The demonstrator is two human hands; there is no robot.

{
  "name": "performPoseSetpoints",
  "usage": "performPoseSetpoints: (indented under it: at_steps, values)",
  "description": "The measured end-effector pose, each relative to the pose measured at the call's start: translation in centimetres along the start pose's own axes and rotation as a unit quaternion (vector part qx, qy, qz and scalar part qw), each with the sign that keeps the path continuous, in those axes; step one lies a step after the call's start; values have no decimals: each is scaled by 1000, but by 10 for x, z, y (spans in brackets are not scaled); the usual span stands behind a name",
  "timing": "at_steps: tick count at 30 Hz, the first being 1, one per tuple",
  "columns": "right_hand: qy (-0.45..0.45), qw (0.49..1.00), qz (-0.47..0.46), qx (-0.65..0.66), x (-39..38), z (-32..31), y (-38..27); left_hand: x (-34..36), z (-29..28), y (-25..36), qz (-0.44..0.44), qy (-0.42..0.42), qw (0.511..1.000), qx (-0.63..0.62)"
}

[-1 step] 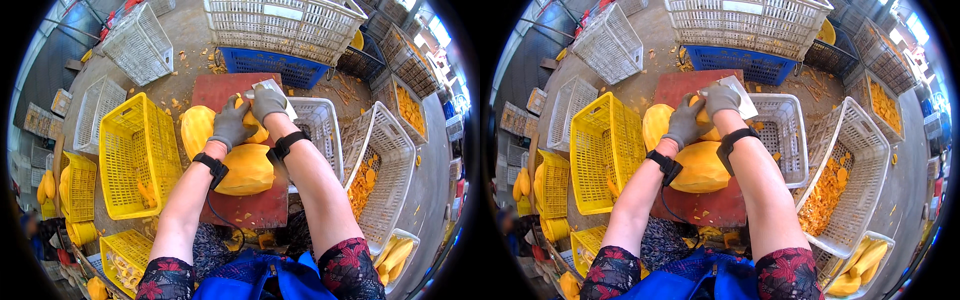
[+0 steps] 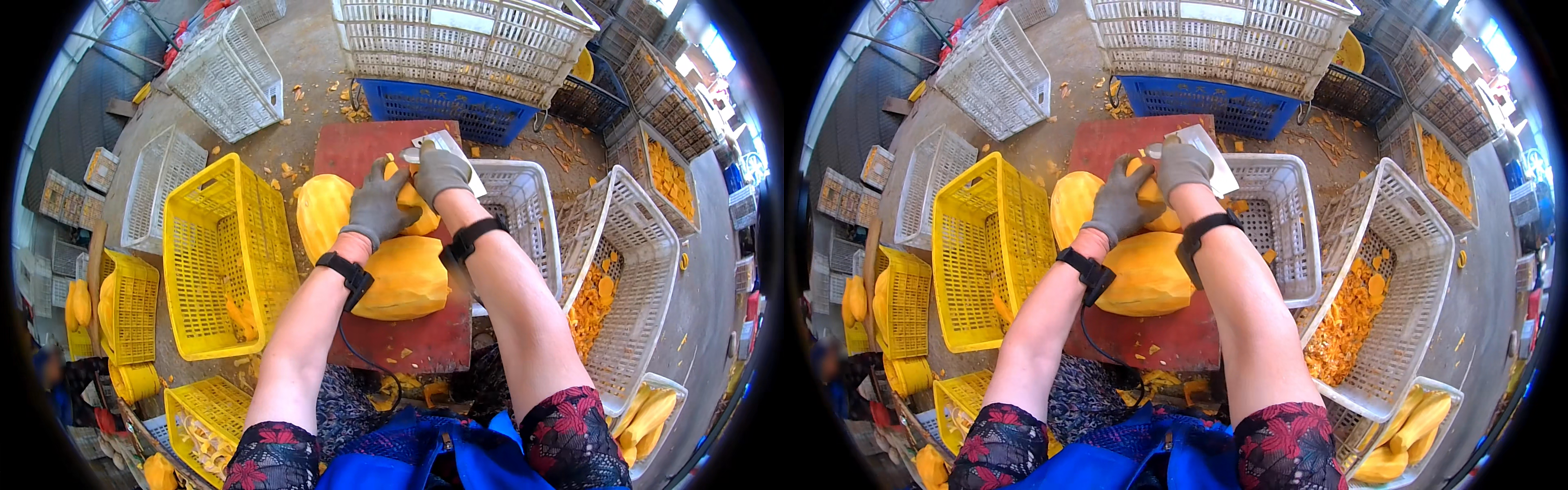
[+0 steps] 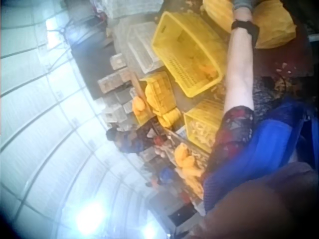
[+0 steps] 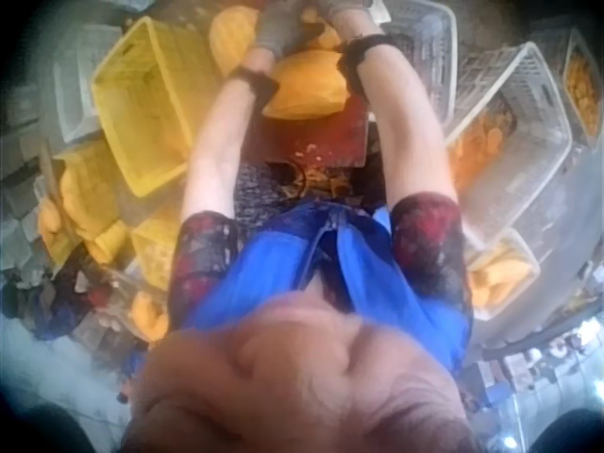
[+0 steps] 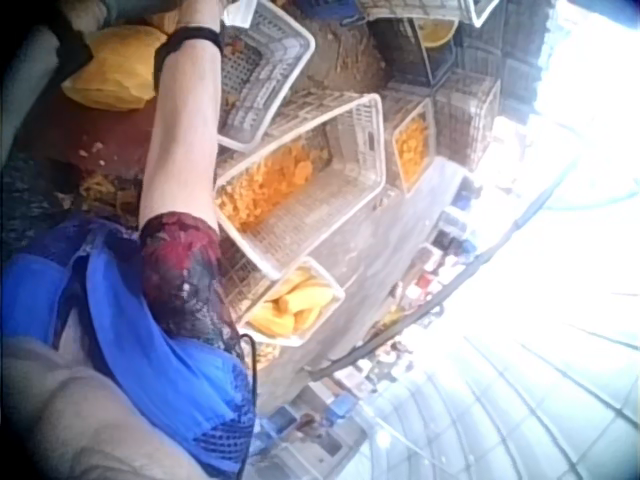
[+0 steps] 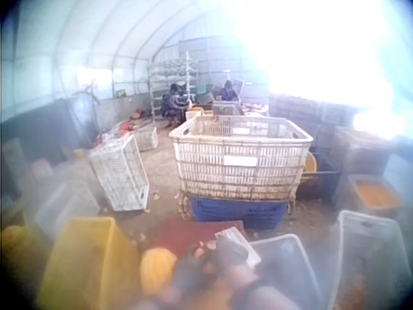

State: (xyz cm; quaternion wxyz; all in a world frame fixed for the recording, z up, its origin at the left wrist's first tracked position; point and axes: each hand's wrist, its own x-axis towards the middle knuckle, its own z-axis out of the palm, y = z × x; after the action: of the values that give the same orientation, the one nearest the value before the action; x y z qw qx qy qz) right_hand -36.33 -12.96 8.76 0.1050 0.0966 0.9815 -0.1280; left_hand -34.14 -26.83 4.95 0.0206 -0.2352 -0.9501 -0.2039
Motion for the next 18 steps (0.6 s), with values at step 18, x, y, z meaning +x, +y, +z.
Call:
performPoseSetpoints:
  at_steps: [18]
  values:
    - [148, 643, 4, 752, -124, -44, 107, -3, -10, 10, -54, -53, 996, 56]
